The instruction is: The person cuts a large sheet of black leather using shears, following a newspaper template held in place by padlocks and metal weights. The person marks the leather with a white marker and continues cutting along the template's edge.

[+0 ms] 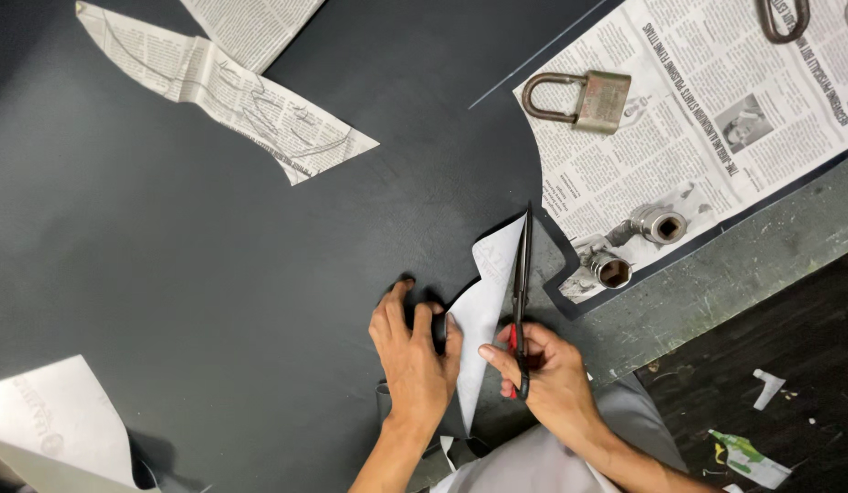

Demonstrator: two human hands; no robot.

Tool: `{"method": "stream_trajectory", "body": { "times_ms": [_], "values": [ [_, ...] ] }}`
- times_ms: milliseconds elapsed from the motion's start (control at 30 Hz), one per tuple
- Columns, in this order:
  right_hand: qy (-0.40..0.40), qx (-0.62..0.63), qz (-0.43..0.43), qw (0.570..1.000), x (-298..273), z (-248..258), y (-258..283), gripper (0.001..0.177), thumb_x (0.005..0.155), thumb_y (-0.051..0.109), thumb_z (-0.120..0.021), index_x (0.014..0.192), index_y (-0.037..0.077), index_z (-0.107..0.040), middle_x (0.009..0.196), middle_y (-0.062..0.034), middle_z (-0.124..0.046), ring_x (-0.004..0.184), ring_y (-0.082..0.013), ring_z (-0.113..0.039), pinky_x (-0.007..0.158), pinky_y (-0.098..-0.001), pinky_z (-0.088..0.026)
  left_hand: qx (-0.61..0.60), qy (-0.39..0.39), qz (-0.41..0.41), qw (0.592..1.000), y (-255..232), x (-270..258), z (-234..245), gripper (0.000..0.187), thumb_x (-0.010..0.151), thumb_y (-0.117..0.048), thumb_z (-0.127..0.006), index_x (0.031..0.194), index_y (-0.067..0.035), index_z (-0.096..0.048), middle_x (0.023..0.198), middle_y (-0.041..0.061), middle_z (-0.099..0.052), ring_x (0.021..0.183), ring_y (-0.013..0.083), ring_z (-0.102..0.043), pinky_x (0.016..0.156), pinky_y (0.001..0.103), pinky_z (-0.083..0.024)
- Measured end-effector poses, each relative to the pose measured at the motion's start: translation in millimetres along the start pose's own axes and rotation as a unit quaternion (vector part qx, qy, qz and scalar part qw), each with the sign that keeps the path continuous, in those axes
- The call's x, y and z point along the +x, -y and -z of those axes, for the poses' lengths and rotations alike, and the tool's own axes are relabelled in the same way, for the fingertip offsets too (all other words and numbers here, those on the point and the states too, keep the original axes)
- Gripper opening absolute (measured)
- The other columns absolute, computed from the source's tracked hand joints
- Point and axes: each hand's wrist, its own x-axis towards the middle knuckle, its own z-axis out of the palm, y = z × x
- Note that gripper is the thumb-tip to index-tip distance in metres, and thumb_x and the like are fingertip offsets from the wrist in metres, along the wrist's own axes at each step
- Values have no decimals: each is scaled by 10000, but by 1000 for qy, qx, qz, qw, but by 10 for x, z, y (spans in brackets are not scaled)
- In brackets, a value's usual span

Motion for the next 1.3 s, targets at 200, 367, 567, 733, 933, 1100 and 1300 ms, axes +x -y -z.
{"method": "stream_trajectory", "body": {
  "times_ms": [200,367,567,733,933,1100,1300],
  "values": [
    [-25,11,-8,1000,-13,-121,15,249,783,162,-853,914,15,-702,622,-6,-615,493,-80,-547,450,-239,-447,2,5,-9,1000,29,0,-4,225,835,-131,-744,975,15,-646,1381,280,-505,1284,435,-442,1065,546,-356],
    [-32,9,-6,999,0,-133,-3,258,775,170,-865,895,20,-693,624,4,-600,492,-70,-528,447,-237,-450,1,1,-9,1000,33,1,-14,226,832,-134,-747,972,13,-649,1381,277,-508,1286,435,-443,1065,546,-353],
    [-36,3,-8,999,5,-125,-3,259,769,168,-863,892,23,-687,605,0,-595,462,-78,-513,425,-240,-419,4,5,-5,1000,35,-2,-12,228,831,-140,-748,969,14,-649,1381,280,-502,1283,441,-439,1062,547,-351],
    [-42,-4,1,999,32,-76,58,268,758,160,-867,922,26,-702,613,4,-607,463,-72,-522,425,-233,-423,-4,7,-2,1000,36,-13,-11,222,846,-142,-741,973,12,-642,1383,281,-493,1288,442,-431,1067,547,-352],
    [-36,0,8,999,51,-21,149,286,747,153,-876,920,13,-696,613,7,-593,450,-72,-504,413,-232,-417,-3,-9,-3,1000,72,-43,-75,240,839,-148,-740,990,7,-634,1386,290,-484,1291,453,-422,1073,566,-343],
    [-28,-26,-23,999,47,69,272,271,753,154,-864,919,18,-699,602,-19,-633,444,-85,-524,413,-237,-414,-4,-49,-19,999,163,-94,-198,244,834,-140,-727,1018,-21,-619,1383,257,-494,1297,439,-427,1096,581,-330],
    [-7,-48,6,999,95,168,376,248,787,168,-848,909,10,-700,597,-14,-614,446,-74,-504,416,-232,-394,-7,-83,-30,996,252,-144,-332,216,835,-144,-718,978,-44,-590,1393,236,-505,1306,427,-429,1111,576,-329]
  ]
}}
